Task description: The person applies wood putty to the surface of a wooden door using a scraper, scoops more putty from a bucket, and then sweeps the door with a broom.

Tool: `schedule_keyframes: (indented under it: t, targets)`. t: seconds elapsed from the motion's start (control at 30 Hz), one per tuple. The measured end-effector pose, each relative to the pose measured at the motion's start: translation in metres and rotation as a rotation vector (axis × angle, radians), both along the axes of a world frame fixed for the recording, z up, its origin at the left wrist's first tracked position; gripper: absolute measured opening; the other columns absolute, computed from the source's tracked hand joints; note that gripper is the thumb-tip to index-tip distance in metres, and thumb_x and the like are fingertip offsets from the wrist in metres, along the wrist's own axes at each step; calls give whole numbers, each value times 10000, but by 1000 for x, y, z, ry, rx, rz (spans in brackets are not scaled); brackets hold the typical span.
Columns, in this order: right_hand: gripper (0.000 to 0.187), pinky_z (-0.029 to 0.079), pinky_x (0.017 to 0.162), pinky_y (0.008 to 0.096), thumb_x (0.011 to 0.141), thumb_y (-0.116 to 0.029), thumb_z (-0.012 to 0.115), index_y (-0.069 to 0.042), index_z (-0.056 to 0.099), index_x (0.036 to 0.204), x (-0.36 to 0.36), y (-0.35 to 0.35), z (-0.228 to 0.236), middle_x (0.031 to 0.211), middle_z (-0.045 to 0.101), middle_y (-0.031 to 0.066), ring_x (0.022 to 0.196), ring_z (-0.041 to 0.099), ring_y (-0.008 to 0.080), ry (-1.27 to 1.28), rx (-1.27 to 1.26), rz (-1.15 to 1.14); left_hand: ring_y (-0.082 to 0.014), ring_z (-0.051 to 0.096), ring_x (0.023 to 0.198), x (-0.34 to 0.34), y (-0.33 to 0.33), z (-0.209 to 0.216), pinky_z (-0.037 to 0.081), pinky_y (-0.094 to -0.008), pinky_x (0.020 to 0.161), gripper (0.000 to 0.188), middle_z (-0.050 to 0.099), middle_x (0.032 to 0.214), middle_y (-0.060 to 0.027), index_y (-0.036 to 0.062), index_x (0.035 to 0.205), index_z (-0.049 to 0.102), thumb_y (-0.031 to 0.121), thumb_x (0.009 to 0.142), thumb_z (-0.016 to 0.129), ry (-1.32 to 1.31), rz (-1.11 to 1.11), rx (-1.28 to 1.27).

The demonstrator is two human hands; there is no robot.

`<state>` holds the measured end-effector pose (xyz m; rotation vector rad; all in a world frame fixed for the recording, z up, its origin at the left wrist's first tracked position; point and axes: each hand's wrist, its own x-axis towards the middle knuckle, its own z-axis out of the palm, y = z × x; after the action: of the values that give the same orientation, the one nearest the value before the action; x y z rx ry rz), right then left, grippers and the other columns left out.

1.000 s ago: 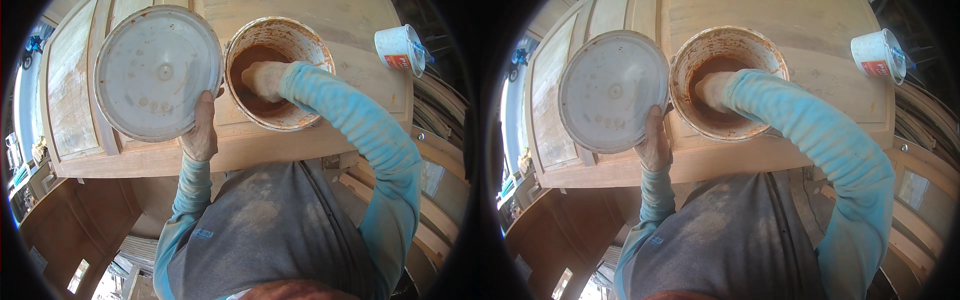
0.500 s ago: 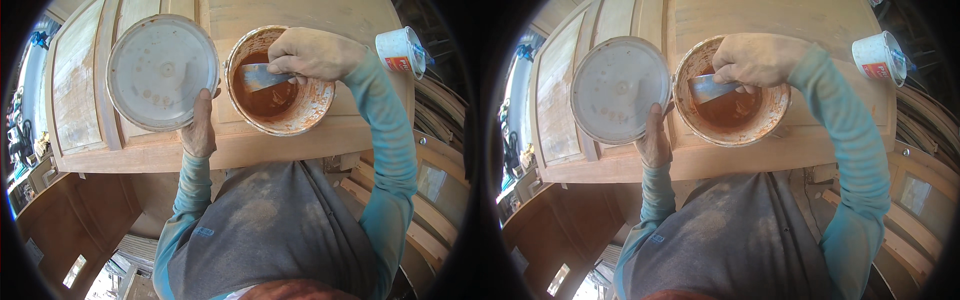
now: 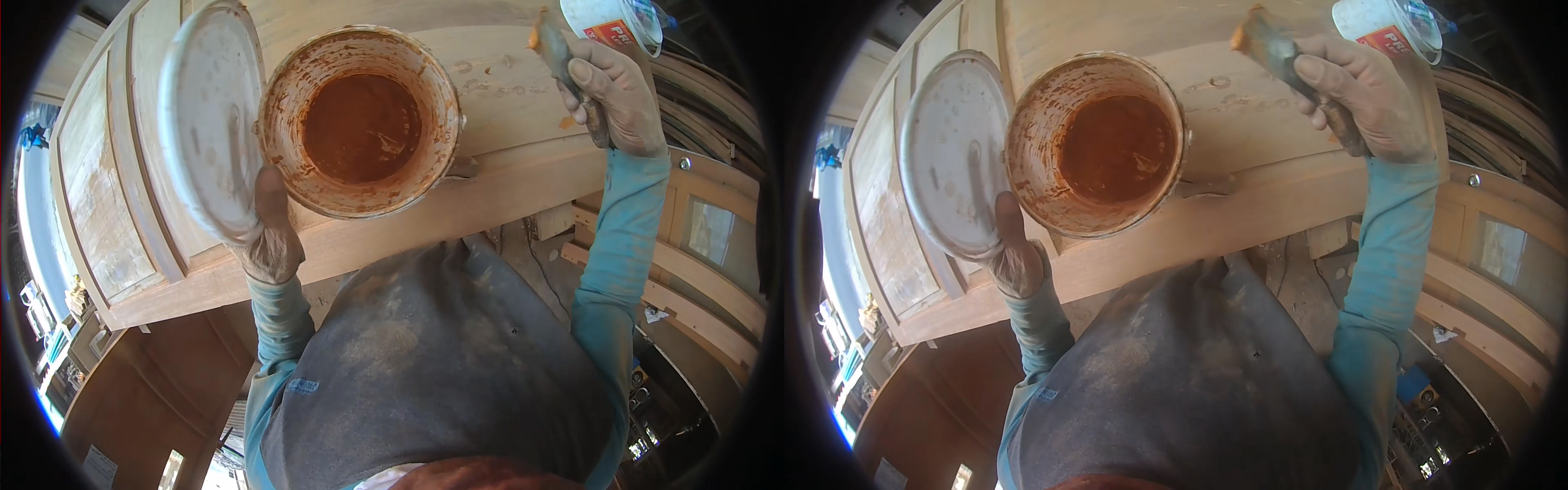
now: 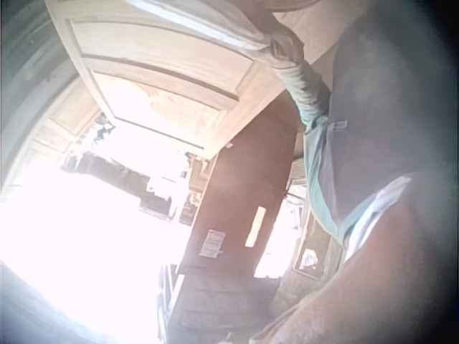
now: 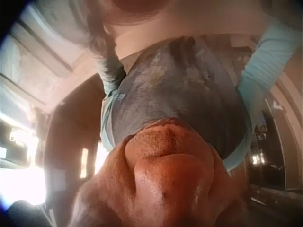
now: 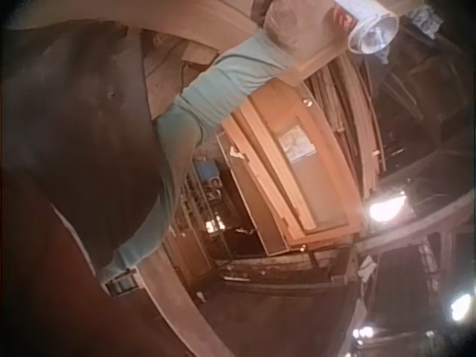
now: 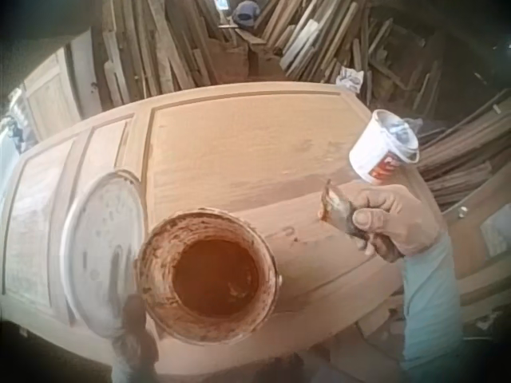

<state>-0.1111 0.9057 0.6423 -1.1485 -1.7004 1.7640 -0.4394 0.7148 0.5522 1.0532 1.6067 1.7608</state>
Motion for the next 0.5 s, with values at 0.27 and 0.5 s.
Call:
schedule_keyframes:
  t: [0.27,0.5]
  targets:
    - [273,484,681,222,1040,-278,598,-29,658,1132,71,-12,-82,850,635,20,717,567,70,-72,-102,-296,-463,379,1444,-17,8,21,280,-549,1207,962,543,1467,-212,97,1256,728,811,613,788,907,-443,-41]
    - [324,520,746,295,1031,-219,571,-5,666,1255,47,-11,-152,871,664,40,807,627,123,-208,25,-419,-437,508,1339,3,16,6,360,-546,1152,695,673,1272,-207,-33,1175,717,559,1049,376,798,-128,-85]
